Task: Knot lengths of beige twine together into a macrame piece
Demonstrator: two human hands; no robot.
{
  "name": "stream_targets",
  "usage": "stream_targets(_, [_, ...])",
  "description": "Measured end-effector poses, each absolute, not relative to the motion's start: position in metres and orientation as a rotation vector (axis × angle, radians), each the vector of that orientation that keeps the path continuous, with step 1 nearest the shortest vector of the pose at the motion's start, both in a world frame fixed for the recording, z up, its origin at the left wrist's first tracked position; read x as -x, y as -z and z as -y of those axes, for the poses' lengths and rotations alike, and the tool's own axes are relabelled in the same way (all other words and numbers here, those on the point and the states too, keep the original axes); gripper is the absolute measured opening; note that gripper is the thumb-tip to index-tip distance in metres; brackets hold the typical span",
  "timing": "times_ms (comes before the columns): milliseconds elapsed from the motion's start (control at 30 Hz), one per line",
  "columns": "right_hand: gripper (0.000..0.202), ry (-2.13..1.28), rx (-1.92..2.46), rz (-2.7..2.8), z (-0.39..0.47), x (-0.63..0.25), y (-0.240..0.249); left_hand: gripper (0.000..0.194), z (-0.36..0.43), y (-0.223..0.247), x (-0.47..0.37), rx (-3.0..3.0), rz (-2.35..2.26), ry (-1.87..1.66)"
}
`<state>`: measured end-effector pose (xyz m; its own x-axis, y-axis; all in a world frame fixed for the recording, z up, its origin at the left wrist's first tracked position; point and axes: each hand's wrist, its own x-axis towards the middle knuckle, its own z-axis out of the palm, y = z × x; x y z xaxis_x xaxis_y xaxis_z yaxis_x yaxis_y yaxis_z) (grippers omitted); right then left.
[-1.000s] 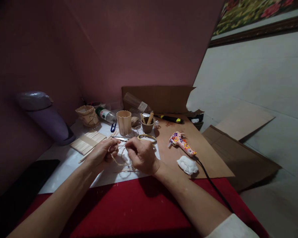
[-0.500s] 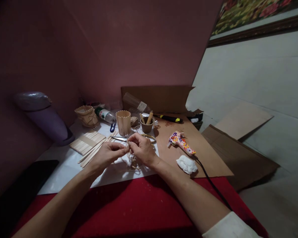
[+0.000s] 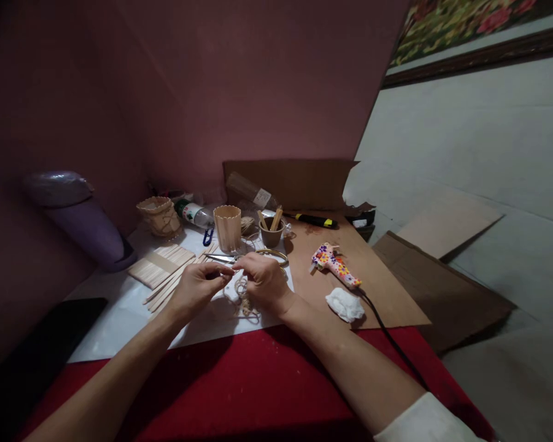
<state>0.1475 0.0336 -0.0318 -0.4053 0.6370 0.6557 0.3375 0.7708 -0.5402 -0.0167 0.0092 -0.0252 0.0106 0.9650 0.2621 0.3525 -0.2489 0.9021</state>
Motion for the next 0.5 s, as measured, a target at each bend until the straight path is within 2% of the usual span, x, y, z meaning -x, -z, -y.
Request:
stream_targets(167, [0.037,-0.176,0.741,2.075,-0.0339,-0.1500,0.0303,0.010,-0.0101,0.0261,0.0180,-1.690,-1.393,-1.263])
stream_targets(500, [0.027,-0.159,0.737,2.044,-0.0327,-0.1503,0.0284,0.012,-0.0094,0.0234,0.0141,-1.623,-1.363,-1.242])
